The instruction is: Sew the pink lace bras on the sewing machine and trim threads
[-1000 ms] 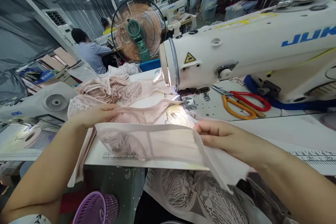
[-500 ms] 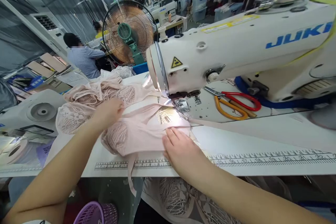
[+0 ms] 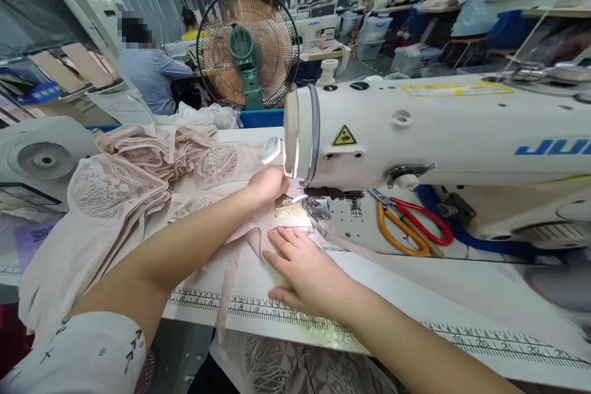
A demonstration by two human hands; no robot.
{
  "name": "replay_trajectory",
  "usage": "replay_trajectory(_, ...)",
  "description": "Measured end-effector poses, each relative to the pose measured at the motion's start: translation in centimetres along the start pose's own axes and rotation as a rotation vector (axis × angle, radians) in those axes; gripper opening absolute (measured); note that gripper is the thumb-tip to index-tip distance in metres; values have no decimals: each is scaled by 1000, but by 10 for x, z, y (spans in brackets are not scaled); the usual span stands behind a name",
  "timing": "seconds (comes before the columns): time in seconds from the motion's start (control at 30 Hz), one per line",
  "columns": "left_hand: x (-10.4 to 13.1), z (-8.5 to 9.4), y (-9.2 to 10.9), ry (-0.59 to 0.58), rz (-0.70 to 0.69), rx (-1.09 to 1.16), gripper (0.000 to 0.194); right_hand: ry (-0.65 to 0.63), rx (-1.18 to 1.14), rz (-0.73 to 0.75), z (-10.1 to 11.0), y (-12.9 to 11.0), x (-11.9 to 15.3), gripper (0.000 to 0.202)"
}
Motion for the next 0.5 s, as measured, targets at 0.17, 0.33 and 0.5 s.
replay_trajectory(0.17,67,33,8,12,-243,-33,22,49,-15,95,4,7,-2,53)
replay_trajectory(0.33,176,19,4,-95,-603,-45,24,197,40,57,-3,15,2,45)
replay_trajectory(0.5,217,-43,-36,160,-483,-132,55,299,95,80,-9,17,4,43)
Point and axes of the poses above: each hand's wrist, its own x-axis away from the middle knuckle, its own z-axis out of the back of the hand, y = z × x, the point moved 5 cm from there along -x, towards the middle knuckle, and after that the axes turned 7 degrees about -x, right-handed, at the moved point
